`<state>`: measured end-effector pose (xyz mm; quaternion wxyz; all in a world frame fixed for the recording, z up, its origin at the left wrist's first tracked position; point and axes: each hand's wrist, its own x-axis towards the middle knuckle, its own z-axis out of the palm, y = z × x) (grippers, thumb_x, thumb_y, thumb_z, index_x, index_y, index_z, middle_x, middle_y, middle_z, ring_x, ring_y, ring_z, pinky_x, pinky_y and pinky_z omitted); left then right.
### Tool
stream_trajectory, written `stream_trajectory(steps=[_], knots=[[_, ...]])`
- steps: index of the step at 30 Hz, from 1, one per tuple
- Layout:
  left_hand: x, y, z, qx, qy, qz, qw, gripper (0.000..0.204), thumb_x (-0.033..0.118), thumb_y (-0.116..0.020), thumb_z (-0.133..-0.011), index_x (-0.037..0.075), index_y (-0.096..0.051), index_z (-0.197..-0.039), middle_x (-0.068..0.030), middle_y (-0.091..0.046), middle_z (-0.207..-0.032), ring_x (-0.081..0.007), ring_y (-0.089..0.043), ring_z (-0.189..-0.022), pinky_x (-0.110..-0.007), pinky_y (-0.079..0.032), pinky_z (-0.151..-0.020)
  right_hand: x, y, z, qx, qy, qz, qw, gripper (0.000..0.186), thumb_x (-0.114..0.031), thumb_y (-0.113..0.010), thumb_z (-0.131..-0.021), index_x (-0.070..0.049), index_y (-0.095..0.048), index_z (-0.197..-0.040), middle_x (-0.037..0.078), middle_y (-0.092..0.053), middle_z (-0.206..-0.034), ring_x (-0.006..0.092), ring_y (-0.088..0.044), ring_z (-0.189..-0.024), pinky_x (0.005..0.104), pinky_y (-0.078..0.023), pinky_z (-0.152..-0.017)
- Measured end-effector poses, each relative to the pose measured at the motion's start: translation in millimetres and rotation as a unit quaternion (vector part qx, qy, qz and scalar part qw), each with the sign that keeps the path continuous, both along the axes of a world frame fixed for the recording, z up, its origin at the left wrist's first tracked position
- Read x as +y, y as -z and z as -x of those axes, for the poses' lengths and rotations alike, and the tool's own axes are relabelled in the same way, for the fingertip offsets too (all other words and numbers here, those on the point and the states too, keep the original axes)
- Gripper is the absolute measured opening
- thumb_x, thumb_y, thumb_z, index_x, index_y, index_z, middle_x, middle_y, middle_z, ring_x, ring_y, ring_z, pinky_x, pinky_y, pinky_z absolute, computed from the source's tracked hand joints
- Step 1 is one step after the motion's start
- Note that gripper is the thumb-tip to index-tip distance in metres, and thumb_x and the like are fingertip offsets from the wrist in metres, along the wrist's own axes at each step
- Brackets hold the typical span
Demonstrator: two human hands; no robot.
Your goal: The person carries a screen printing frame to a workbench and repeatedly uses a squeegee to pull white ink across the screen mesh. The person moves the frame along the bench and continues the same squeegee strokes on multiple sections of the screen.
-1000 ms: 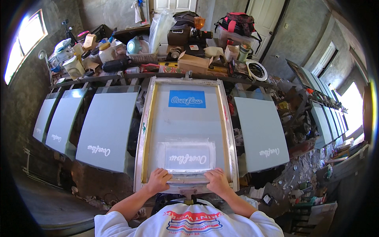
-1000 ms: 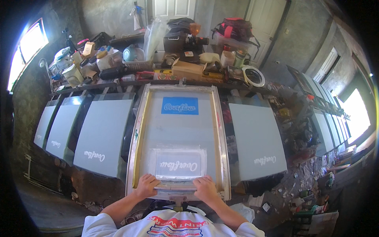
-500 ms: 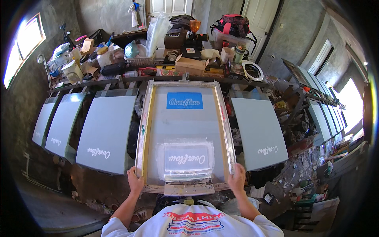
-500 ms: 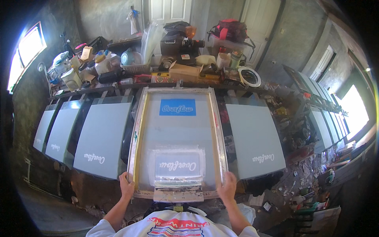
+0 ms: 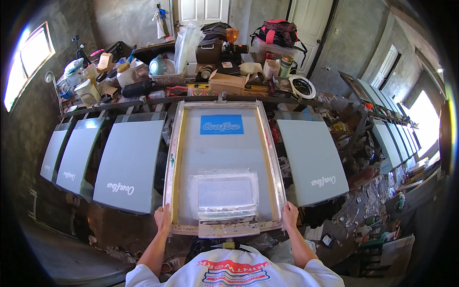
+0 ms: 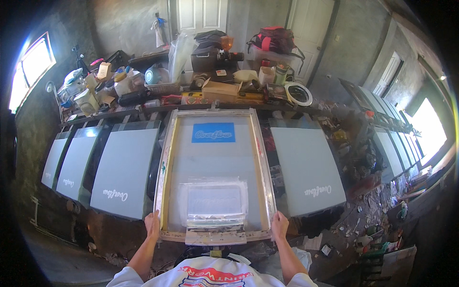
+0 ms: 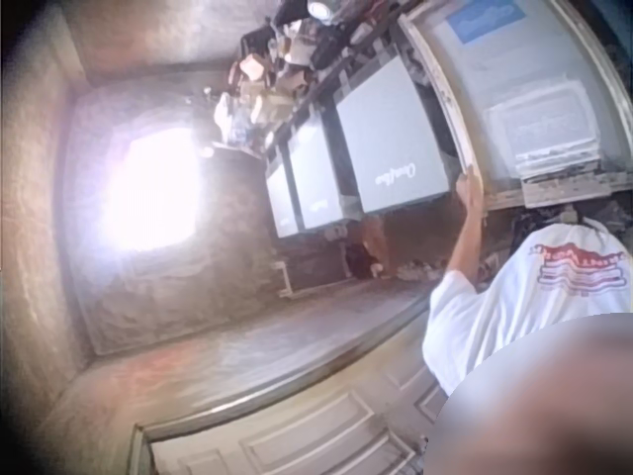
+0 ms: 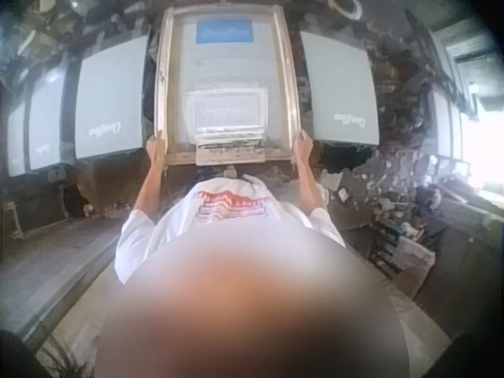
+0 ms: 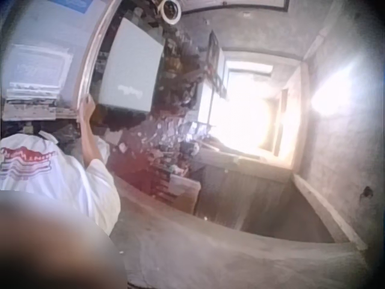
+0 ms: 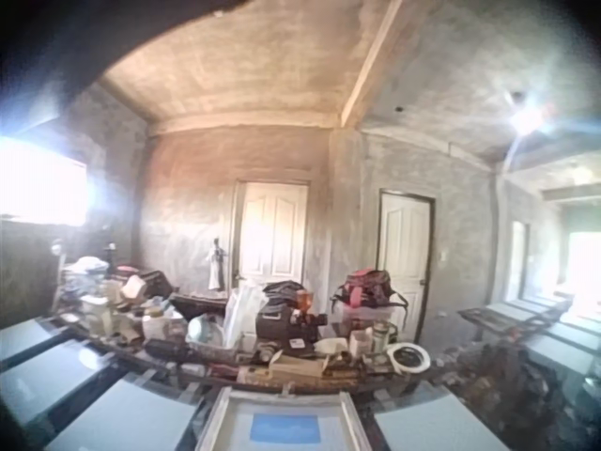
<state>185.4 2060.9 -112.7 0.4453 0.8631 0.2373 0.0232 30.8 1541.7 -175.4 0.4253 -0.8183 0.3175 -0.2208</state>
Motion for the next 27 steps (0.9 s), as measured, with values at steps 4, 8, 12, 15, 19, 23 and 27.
stream_trajectory(steps=[4, 8, 12, 15, 19, 23, 27], knots=[[5.4, 5.6, 2.3, -0.049, 0.003, 0.04, 0.998, 0.048, 0.038, -0.065, -0.093, -0.008, -0.069, -0.083, -0.0126, -0.061, -0.067, -0.0216, -0.052, -0.065, -0.044, -0.044, -0.066, 1.1, -11.5, 3.8, 0.016, -0.01, 0.023, 1.0, 0.027, -0.018, -0.053, -0.104, 0.005, -0.063, -0.094, 0.018, -0.06, -0.071, 0.0245, -0.057, -0.066, 0.0411, -0.046, -0.066], [7.4, 13.3, 15.1, -0.05, -0.028, 0.108, 0.992, 0.042, 0.031, -0.066, -0.093, -0.008, -0.065, -0.075, -0.0046, -0.054, -0.063, -0.0142, -0.046, -0.065, -0.039, -0.039, -0.061, -0.8, -14.0, 12.5, -0.021, -0.003, 0.035, 0.999, 0.027, -0.019, -0.056, -0.104, 0.006, -0.067, -0.102, 0.016, -0.058, -0.07, 0.0218, -0.055, -0.066, 0.039, -0.048, -0.067], [4.1, 16.9, 30.1, -0.081, -0.038, 0.167, 0.982, 0.037, 0.026, -0.067, -0.093, -0.004, -0.061, -0.072, 0.003, -0.05, -0.065, -0.0095, -0.042, -0.065, -0.033, -0.035, -0.058, -4.7, -9.5, 28.6, -0.03, 0.023, -0.012, 0.999, 0.028, -0.018, -0.057, -0.104, 0.005, -0.069, -0.114, 0.014, -0.058, -0.072, 0.018, -0.056, -0.068, 0.0371, -0.05, -0.07], [-4.8, 12.1, 29.4, -0.118, -0.018, 0.202, 0.972, 0.036, 0.026, -0.066, -0.093, 0.0, -0.058, -0.071, 0.0059, -0.044, -0.066, -0.0085, -0.038, -0.064, -0.032, -0.031, -0.058, -7.0, -14.0, 44.8, -0.054, 0.051, -0.032, 0.997, 0.027, -0.016, -0.058, -0.104, 0.005, -0.07, -0.114, 0.012, -0.06, -0.074, 0.0167, -0.057, -0.071, 0.0375, -0.05, -0.071], [-27.3, -6.0, 9.3, -0.171, 0.048, 0.222, 0.959, 0.033, 0.025, -0.064, -0.094, 0.004, -0.055, -0.071, 0.0077, -0.04, -0.067, -0.0073, -0.034, -0.064, -0.032, -0.027, -0.057, -6.0, -37.0, 64.2, -0.068, 0.083, 0.023, 0.994, 0.028, -0.016, -0.06, -0.103, 0.006, -0.07, -0.118, 0.011, -0.069, -0.082, 0.0178, -0.062, -0.077, 0.0365, -0.051, -0.074], [-63.8, -32.0, -9.8, -0.158, 0.093, 0.252, 0.95, 0.032, 0.025, -0.063, -0.094, 0.006, -0.052, -0.07, 0.0079, -0.038, -0.067, -0.0062, -0.033, -0.063, -0.031, -0.024, -0.056, -16.3, -59.2, 82.9, -0.09, 0.147, 0.036, 0.984, 0.029, -0.015, -0.061, -0.101, 0.005, -0.07, -0.12, 0.015, -0.074, -0.089, 0.019, -0.067, -0.082, 0.035, -0.052, -0.076], [-102.3, -47.8, -18.9, -0.135, 0.118, 0.265, 0.947, 0.033, 0.024, -0.062, -0.094, 0.007, -0.05, -0.068, 0.0075, -0.038, -0.064, -0.0059, -0.032, -0.06, -0.031, -0.023, -0.053, -31.3, -66.0, 109.0, -0.049, 0.182, -0.019, 0.982, 0.028, -0.012, -0.062, -0.1, 0.003, -0.071, -0.122, 0.017, -0.074, -0.09, 0.0174, -0.067, -0.082, 0.0338, -0.052, -0.077]])
